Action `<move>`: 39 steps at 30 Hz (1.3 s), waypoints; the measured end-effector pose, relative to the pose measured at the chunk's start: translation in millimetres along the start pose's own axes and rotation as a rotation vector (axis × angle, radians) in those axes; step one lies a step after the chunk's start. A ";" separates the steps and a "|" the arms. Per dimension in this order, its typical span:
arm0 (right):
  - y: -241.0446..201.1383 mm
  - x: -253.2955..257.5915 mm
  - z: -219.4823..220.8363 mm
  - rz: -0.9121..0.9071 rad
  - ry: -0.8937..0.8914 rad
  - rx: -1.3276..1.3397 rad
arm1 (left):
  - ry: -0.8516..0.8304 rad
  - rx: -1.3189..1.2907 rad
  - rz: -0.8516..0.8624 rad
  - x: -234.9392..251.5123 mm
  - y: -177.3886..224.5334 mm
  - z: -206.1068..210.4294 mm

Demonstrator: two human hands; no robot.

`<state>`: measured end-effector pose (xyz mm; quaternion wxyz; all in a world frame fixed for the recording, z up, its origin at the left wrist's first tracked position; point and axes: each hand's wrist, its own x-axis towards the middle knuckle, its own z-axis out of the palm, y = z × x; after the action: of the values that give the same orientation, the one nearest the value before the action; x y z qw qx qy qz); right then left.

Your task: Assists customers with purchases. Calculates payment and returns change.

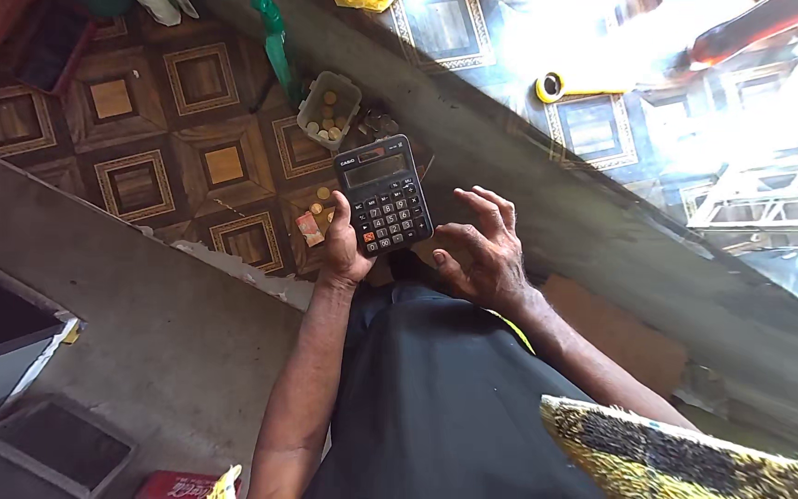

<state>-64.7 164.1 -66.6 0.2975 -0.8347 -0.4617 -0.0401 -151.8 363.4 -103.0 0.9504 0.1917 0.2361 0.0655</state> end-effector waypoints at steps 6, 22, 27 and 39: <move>-1.6 0.1 1.2 -0.002 -0.001 -0.002 | 0.005 0.015 0.004 0.0 2.2 1.8; -9.2 10.7 10.5 -0.043 0.011 0.002 | 0.013 -0.003 0.002 -0.4 5.4 4.7; -11.2 15.4 11.1 -0.047 -0.003 0.004 | 0.001 -0.008 -0.008 0.4 6.5 3.6; -7.0 15.2 9.8 -0.031 0.011 0.002 | 0.005 -0.009 -0.011 3.1 6.1 3.6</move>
<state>-63.6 183.4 -66.3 0.3003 -0.8270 -0.4727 -0.0488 -147.6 368.5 -99.0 0.9510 0.1861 0.2391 0.0616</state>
